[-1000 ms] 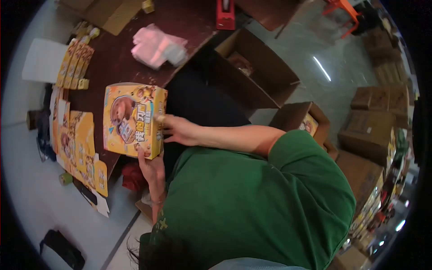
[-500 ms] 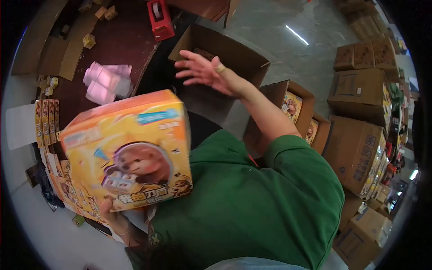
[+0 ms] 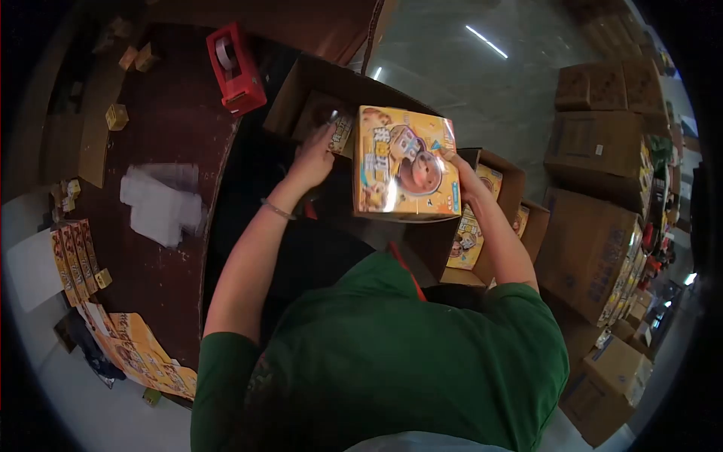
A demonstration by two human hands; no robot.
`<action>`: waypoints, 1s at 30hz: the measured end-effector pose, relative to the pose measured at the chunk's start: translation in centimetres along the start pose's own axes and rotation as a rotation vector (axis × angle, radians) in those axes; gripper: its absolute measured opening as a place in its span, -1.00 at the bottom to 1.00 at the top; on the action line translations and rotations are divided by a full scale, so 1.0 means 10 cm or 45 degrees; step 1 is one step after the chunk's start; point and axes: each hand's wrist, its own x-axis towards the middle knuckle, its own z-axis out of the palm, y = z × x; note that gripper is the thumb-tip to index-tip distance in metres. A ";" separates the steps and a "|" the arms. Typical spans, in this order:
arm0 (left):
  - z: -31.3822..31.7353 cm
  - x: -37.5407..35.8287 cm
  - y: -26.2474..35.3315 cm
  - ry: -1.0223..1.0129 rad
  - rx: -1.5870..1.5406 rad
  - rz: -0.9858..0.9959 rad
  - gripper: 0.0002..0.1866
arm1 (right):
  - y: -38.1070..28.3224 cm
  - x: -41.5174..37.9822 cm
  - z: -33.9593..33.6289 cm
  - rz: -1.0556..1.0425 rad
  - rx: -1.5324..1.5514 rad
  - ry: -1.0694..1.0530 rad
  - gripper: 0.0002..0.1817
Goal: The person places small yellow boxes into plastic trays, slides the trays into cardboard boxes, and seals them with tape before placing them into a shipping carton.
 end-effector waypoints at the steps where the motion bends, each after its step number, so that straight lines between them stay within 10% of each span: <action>1: 0.09 -0.03 0.01 -0.140 0.346 -0.028 -0.25 | -0.06 0.08 -0.04 -0.020 0.018 0.071 -0.43; 8: 0.22 -0.18 -0.11 -0.391 0.685 -0.008 -0.31 | -0.41 0.79 -0.14 -0.229 -0.303 0.423 -0.46; 12: 0.24 -0.21 -0.14 -0.420 0.678 0.020 -0.31 | -0.39 0.80 0.06 -0.288 -0.321 0.689 0.18; 15: 0.20 -0.22 -0.01 -0.465 0.704 -0.011 -0.36 | -0.36 0.71 0.29 -0.363 -0.237 0.865 0.20; 20: 0.33 -0.18 0.08 -0.609 0.521 -0.045 -0.24 | -0.12 0.80 0.42 -0.821 -1.222 1.254 0.12; 25: 0.32 -0.21 0.13 -0.966 0.400 -0.161 -0.19 | 0.64 1.46 0.37 -0.630 -1.362 1.459 0.20; 30: 0.23 -0.26 0.05 -0.637 0.430 0.026 -0.20 | 0.73 2.24 0.06 -0.490 -1.217 1.292 0.20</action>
